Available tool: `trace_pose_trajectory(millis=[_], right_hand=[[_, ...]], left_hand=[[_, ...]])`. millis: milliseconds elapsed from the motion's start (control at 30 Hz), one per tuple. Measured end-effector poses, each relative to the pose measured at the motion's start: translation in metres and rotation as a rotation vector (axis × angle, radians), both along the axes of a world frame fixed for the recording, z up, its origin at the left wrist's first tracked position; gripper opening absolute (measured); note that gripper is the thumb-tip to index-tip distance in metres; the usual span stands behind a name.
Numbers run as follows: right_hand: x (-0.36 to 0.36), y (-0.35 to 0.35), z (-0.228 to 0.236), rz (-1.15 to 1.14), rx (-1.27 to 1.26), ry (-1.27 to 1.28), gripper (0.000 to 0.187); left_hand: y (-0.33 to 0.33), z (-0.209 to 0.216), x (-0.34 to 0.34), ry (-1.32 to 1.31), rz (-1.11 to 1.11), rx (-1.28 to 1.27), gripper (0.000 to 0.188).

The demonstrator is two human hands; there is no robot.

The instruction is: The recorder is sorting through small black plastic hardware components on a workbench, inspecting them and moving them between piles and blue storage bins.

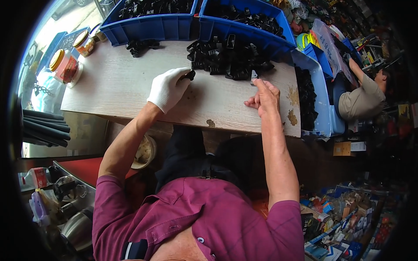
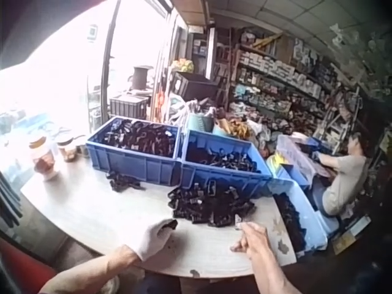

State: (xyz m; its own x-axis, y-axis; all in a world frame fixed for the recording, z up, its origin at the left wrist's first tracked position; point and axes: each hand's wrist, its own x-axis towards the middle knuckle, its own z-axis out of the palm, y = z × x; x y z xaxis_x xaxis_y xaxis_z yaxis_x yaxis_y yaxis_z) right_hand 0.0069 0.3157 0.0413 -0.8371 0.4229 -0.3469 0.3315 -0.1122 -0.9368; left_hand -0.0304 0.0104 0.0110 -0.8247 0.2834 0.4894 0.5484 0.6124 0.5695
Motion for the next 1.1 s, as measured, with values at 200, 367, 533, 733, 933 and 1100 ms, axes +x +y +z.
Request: trace_pose_trajectory(millis=[200, 367, 533, 733, 933, 1100], right_hand=[[0.018, -0.05, -0.004, 0.242, -0.171, 0.135, 0.036], [0.016, -0.059, -0.017, 0.342, -0.077, 0.219, 0.041], [0.016, -0.064, -0.011, 0.361, -0.12, 0.152, 0.047], [0.007, -0.063, -0.012, 0.411, -0.021, 0.088, 0.048], [0.008, -0.067, -0.011, 0.426, -0.01, 0.045, 0.031], [0.011, -0.064, -0.01, 0.445, 0.0, 0.039, 0.031]], left_hand=[[0.057, -0.011, 0.011, -0.502, -0.105, 0.743, 0.034], [0.084, -0.001, 0.016, -0.572, -0.177, 0.771, 0.035], [0.07, -0.003, 0.013, -0.544, -0.233, 0.676, 0.033], [0.059, -0.005, 0.009, -0.439, -0.213, 0.526, 0.032], [0.061, -0.009, 0.009, -0.435, -0.158, 0.57, 0.029], [0.057, -0.009, 0.011, -0.183, -0.24, 0.324, 0.024]])
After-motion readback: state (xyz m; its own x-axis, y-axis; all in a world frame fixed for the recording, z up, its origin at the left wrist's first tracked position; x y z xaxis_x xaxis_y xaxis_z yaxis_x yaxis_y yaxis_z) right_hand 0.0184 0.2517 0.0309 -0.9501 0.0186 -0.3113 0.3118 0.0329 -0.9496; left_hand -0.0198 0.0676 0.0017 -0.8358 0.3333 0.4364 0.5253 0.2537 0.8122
